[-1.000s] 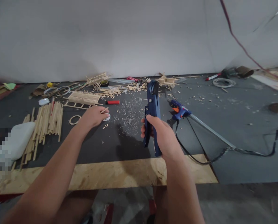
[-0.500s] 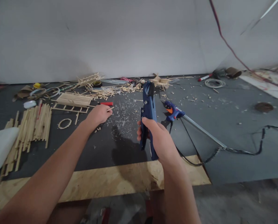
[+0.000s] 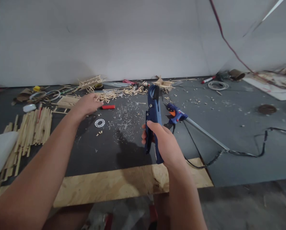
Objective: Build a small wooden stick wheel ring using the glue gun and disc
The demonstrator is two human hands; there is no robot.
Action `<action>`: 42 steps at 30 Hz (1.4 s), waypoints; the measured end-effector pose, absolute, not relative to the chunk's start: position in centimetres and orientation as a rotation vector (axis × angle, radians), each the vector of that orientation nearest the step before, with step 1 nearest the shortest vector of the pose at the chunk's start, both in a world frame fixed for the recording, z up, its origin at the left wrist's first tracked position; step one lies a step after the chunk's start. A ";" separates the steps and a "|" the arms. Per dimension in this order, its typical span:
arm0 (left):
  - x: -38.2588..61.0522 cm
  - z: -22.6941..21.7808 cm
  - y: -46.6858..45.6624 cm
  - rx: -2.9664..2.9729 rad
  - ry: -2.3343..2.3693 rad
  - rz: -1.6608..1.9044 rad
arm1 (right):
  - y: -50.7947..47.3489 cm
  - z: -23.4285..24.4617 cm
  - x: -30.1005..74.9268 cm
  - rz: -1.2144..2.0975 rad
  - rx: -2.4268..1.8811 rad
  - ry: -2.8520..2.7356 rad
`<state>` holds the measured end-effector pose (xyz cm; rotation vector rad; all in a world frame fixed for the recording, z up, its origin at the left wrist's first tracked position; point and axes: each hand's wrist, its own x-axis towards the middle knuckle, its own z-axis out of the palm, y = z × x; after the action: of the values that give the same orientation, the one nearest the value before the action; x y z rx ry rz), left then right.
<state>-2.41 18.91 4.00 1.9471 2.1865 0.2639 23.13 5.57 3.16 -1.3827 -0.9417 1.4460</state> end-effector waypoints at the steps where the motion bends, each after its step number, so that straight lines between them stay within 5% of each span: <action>1: -2.6 4.0 18.4 1.888 2.179 0.297 | 5.6 3.2 23.1 1.453 -1.372 -0.930; 9: -2.3 4.3 9.7 1.693 1.854 0.566 | 5.0 3.2 22.1 1.505 -1.453 -1.037; 18: -1.3 3.7 0.6 1.282 1.357 0.772 | 2.0 4.1 19.6 1.351 -1.652 -1.755; 42: -2.4 0.4 -2.2 1.246 1.267 0.909 | -0.7 3.6 17.3 1.099 -1.597 -2.171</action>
<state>-2.43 -2.15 0.39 1.2465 1.2674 0.9086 17.31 -0.66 3.61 -1.5969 -2.1714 1.0989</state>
